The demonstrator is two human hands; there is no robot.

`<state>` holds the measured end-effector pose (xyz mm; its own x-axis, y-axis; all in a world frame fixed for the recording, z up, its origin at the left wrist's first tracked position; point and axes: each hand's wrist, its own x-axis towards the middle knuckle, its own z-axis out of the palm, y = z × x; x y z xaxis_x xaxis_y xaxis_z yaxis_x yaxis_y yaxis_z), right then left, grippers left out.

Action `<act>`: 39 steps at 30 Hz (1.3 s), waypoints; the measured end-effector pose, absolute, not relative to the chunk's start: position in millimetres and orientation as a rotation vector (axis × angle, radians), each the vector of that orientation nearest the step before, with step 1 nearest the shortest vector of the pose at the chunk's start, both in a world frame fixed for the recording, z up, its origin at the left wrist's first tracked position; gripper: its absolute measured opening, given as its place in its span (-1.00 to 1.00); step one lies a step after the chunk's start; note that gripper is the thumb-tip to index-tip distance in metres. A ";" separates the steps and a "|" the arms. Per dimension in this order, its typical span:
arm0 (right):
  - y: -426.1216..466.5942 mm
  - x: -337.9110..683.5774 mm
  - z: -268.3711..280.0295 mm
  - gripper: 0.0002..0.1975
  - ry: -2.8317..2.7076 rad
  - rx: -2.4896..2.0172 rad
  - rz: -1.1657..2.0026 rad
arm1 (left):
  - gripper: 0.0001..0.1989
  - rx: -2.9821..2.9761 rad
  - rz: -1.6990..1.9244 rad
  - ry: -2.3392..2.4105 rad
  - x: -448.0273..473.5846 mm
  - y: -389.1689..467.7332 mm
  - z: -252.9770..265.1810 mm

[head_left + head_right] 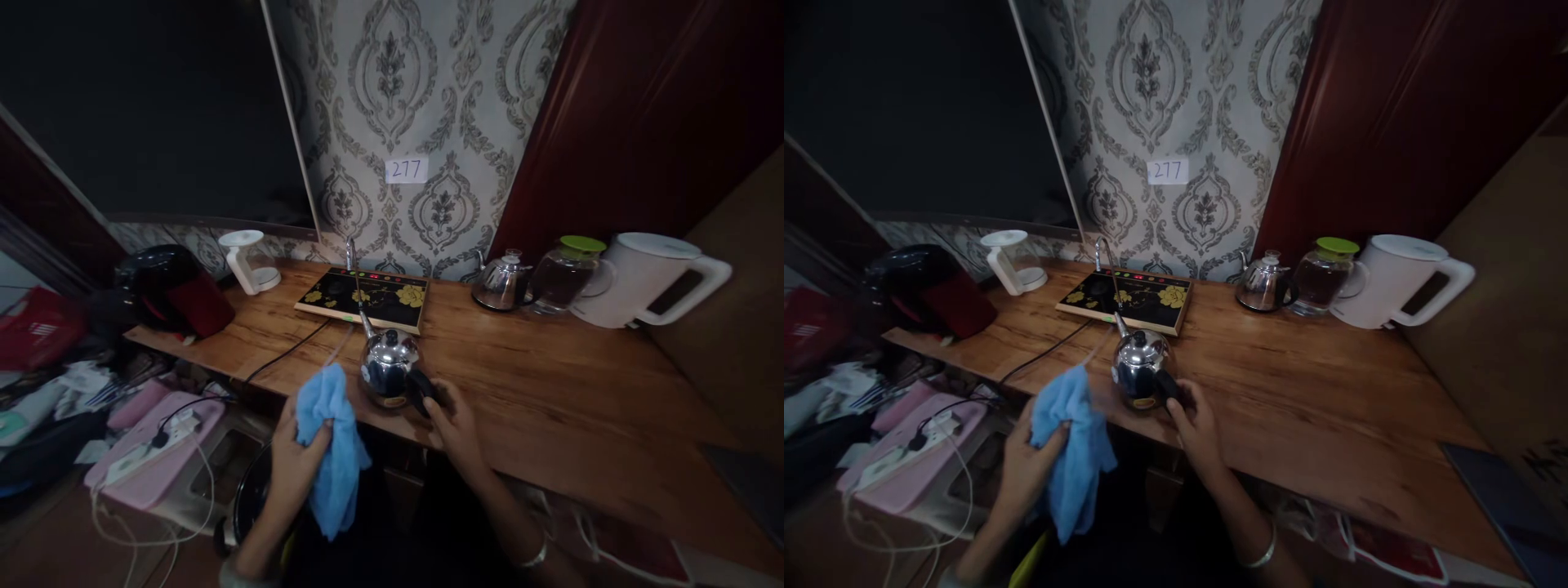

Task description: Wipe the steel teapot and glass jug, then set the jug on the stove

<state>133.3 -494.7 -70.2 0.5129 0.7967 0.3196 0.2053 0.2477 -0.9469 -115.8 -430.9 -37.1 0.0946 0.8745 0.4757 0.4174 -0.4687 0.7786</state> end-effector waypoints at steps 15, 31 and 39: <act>-541.9 177.1 -9.7 -0.52 -0.534 -1.404 0.597 | -0.72 1.979 1.188 0.488 -10.4 -450.7 12.8; -383.7 194.8 -32.5 -0.59 -1.270 -1.164 0.747 | -0.40 2.360 1.401 1.025 -5.0 -385.9 -57.7; -379.7 242.5 -1.7 -0.78 -1.405 -1.303 0.667 | -0.30 2.339 1.431 1.022 -4.9 -386.1 -65.1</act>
